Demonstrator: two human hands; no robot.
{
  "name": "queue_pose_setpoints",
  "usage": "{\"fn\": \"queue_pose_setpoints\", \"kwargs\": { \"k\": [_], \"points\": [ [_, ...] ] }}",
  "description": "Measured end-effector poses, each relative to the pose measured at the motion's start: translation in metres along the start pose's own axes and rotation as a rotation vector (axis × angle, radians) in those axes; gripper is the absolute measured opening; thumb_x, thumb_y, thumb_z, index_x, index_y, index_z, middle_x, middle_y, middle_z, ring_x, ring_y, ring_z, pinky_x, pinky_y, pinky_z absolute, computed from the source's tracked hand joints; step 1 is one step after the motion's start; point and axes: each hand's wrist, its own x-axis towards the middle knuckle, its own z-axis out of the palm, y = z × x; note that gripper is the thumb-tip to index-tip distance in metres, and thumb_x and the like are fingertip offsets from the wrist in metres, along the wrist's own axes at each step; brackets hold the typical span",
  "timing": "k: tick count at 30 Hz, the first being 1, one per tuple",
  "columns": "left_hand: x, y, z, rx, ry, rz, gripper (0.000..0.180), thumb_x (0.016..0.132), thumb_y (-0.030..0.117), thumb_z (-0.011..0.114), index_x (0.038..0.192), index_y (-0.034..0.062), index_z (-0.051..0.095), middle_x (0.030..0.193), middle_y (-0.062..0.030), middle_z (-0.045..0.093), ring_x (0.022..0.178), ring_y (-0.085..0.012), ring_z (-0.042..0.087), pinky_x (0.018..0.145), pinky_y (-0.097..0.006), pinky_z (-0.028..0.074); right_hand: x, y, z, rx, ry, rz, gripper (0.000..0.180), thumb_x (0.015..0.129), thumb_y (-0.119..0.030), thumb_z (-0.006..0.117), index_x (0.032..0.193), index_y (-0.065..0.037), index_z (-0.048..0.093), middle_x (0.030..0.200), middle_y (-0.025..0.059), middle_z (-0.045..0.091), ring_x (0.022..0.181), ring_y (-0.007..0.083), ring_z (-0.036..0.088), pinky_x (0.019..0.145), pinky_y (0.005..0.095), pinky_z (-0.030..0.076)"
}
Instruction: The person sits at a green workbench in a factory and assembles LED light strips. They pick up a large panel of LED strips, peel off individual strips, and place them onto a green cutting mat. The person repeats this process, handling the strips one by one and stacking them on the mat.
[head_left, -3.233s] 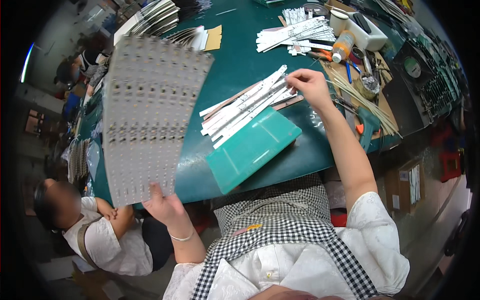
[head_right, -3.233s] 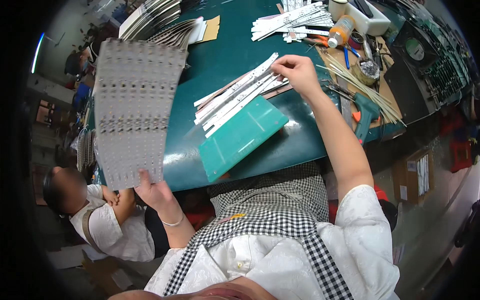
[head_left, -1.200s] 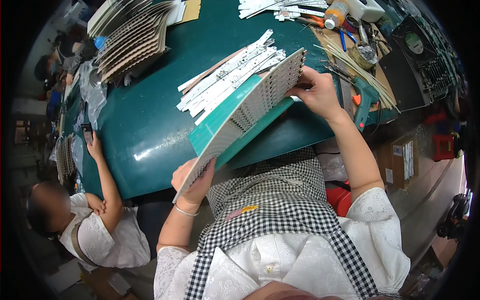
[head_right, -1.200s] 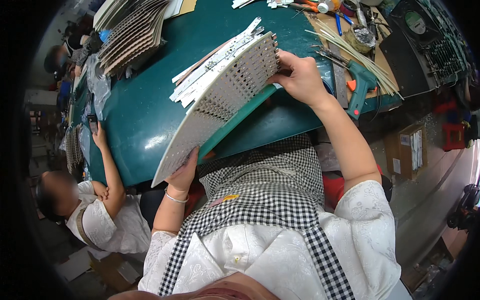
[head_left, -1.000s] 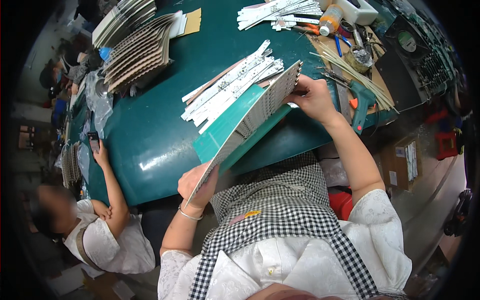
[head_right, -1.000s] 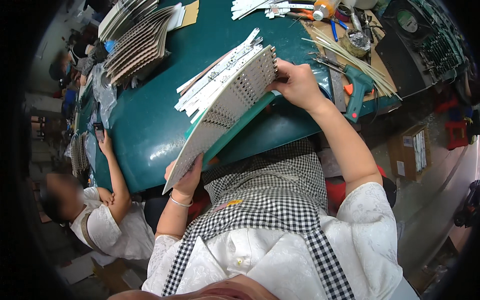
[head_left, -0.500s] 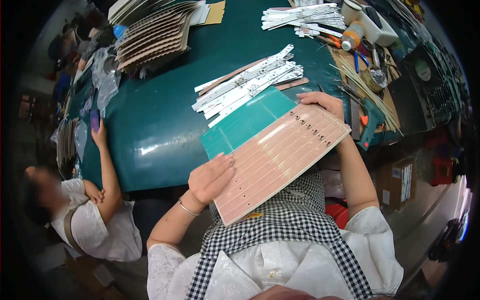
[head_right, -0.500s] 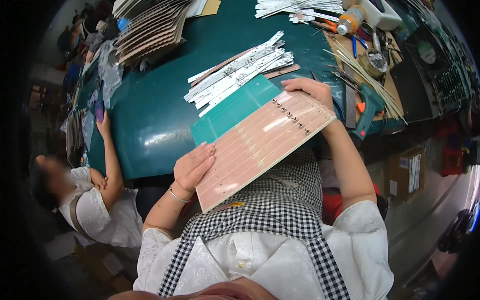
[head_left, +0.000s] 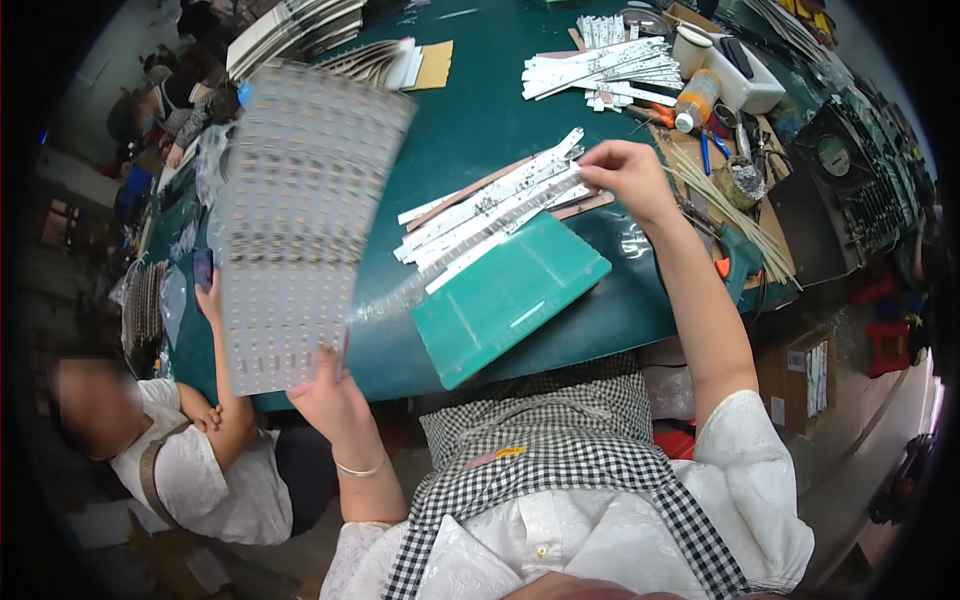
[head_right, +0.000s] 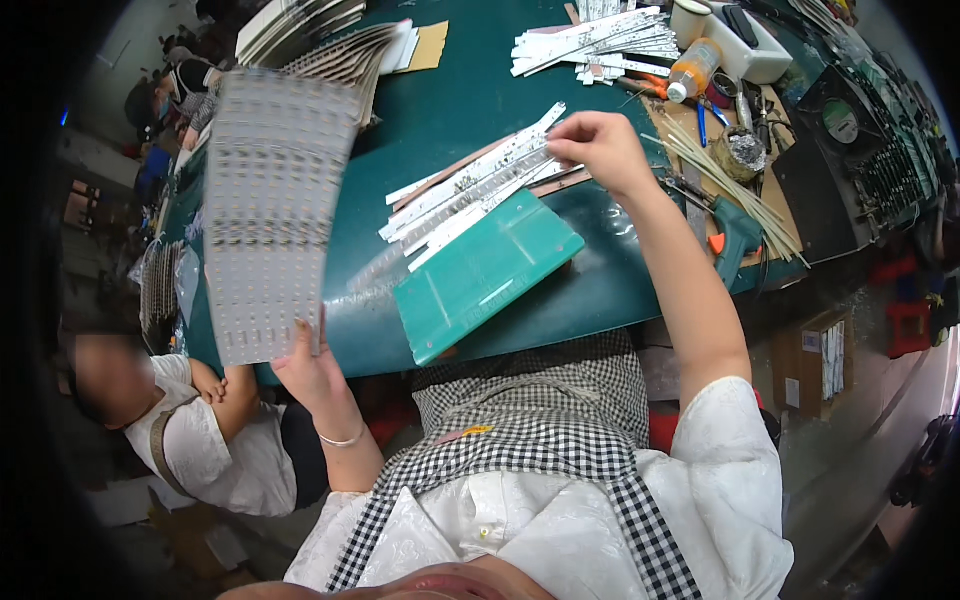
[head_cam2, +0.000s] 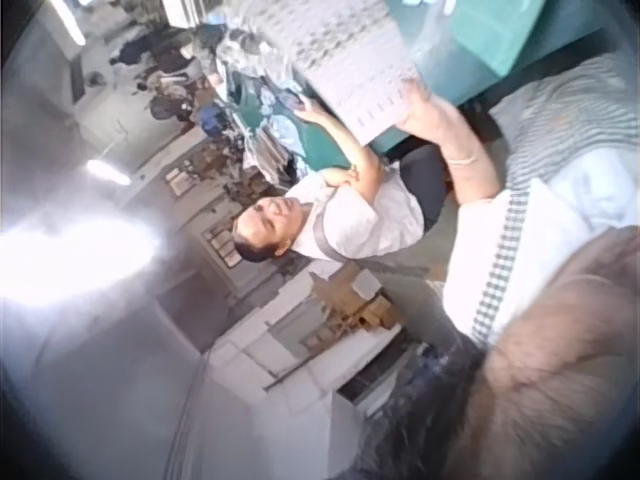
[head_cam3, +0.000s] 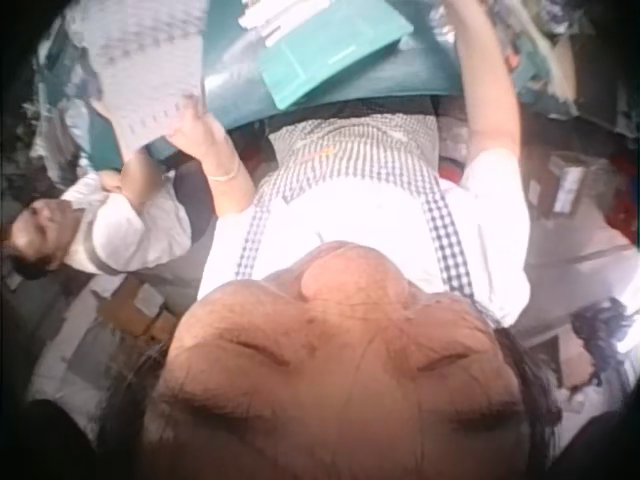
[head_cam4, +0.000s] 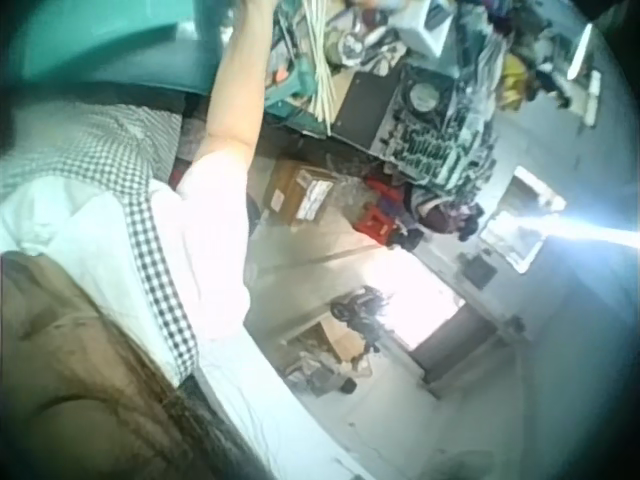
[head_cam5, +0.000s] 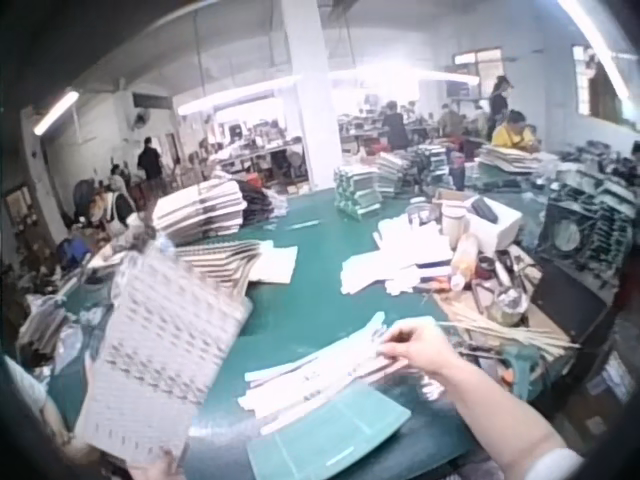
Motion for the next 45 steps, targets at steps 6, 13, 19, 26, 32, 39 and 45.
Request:
{"fn": "queue_pose_setpoints", "kwargs": {
  "k": [6,13,19,26,32,39,45],
  "points": [
    [-0.024,-0.031,0.006,0.074,-0.189,-0.250,0.040,0.079,-0.003,0.071,0.116,-0.0021,0.056,0.108,-0.0095,0.064,0.096,-0.0167,0.062,0.083,-0.031,0.050,0.028,0.016,-0.010,-0.762,0.232,-0.338,0.019,0.077,-0.013,0.073,0.092,-0.002,0.071,0.079,0.0066,0.069,0.066,0.0117,0.061,0.062,0.0294,0.050],
    [-0.069,-0.047,0.018,0.163,-0.184,-0.447,0.031,0.079,-0.003,0.071,0.108,-0.0033,0.061,0.102,-0.0085,0.066,0.090,-0.0153,0.063,0.083,-0.030,0.050,-0.055,0.001,-0.007,0.118,-0.127,0.157,0.030,0.083,-0.006,0.066,0.111,0.004,0.061,0.097,0.0058,0.064,0.079,0.0097,0.059,0.070,0.0238,0.049],
    [-0.058,-0.037,0.016,0.304,-0.372,-0.398,0.035,0.077,0.001,0.075,0.108,-0.0045,0.060,0.101,-0.0091,0.066,0.086,-0.0154,0.063,0.080,-0.029,0.051,-0.059,0.013,-0.009,-0.001,-0.232,0.194,0.023,0.074,0.006,0.069,0.094,0.001,0.060,0.089,0.0011,0.064,0.082,0.0086,0.061,0.075,0.0236,0.050],
    [-0.031,-0.030,0.025,0.256,-0.455,-0.340,0.045,0.072,-0.002,0.077,0.112,-0.0039,0.057,0.102,-0.0098,0.066,0.091,-0.0163,0.064,0.081,-0.030,0.053,-0.057,-0.002,-0.013,-0.203,-0.298,0.111,0.033,0.070,0.005,0.073,0.101,0.003,0.062,0.090,0.0018,0.066,0.082,0.0090,0.061,0.077,0.0248,0.051],
    [-0.054,-0.033,0.019,0.644,-0.590,0.085,0.015,0.072,-0.003,0.075,0.086,-0.0046,0.069,0.083,-0.0144,0.071,0.078,-0.0198,0.069,0.071,-0.030,0.056,-0.077,0.004,-0.003,-0.343,-0.069,-0.170,0.030,0.070,0.006,0.072,0.098,0.001,0.065,0.085,0.0106,0.072,0.076,0.0148,0.069,0.070,0.0270,0.054],
    [-0.038,-0.042,0.023,0.629,-0.912,0.648,0.013,0.080,0.004,0.063,0.084,-0.0073,0.069,0.089,-0.0216,0.070,0.084,-0.0314,0.070,0.078,-0.036,0.056,-0.082,0.023,-0.001,-0.487,0.019,-0.451,0.012,0.073,-0.002,0.069,0.085,-0.001,0.067,0.085,0.0097,0.072,0.077,0.0161,0.070,0.065,0.0248,0.053],
    [-0.031,-0.032,0.015,0.530,-0.573,0.399,0.019,0.078,-0.010,0.062,0.096,-0.0075,0.066,0.094,-0.0160,0.069,0.087,-0.0267,0.068,0.079,-0.037,0.055,-0.082,0.019,-0.006,-0.179,0.020,0.051,0.009,0.077,0.002,0.070,0.086,0.001,0.068,0.080,0.0049,0.068,0.071,0.0114,0.063,0.067,0.0248,0.052]
  ]
}}
